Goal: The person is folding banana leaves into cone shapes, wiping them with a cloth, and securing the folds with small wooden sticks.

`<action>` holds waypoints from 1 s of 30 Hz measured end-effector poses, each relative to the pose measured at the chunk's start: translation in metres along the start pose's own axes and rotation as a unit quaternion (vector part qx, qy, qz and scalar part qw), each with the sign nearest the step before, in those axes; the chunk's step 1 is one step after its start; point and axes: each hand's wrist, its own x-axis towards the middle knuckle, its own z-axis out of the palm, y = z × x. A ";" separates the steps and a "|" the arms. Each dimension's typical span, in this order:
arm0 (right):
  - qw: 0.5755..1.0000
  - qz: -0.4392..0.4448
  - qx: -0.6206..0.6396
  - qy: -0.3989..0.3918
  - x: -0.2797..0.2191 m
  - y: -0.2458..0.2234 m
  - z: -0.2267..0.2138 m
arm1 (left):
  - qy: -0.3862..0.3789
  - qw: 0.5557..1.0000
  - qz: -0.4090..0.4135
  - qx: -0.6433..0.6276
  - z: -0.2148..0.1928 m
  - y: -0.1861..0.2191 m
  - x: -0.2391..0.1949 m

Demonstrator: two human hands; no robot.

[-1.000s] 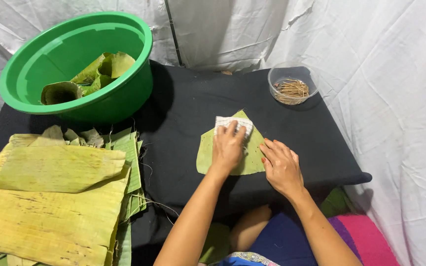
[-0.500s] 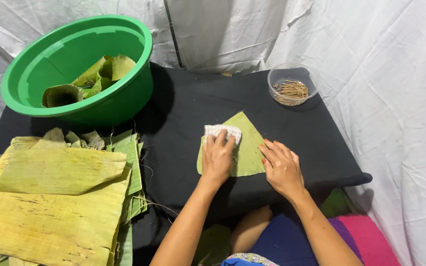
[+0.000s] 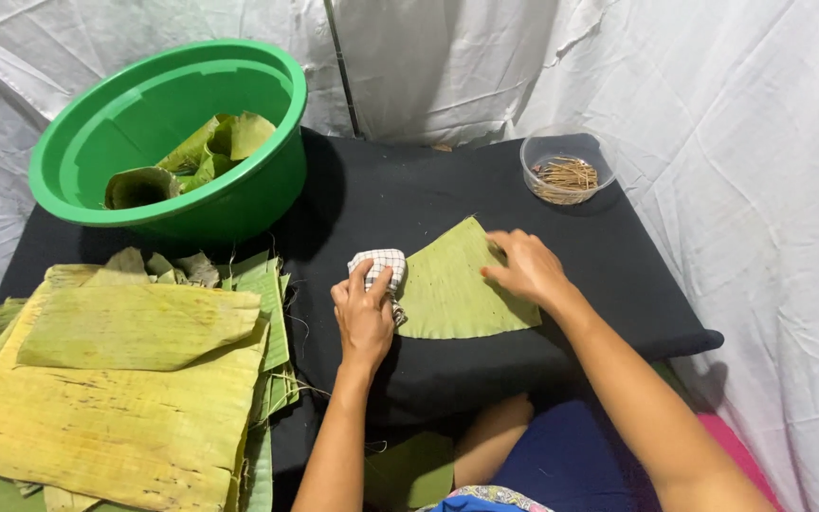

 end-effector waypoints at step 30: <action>0.958 -0.206 0.139 0.144 -0.048 0.014 0.038 | 0.255 0.941 0.092 -0.201 -0.004 0.076 0.012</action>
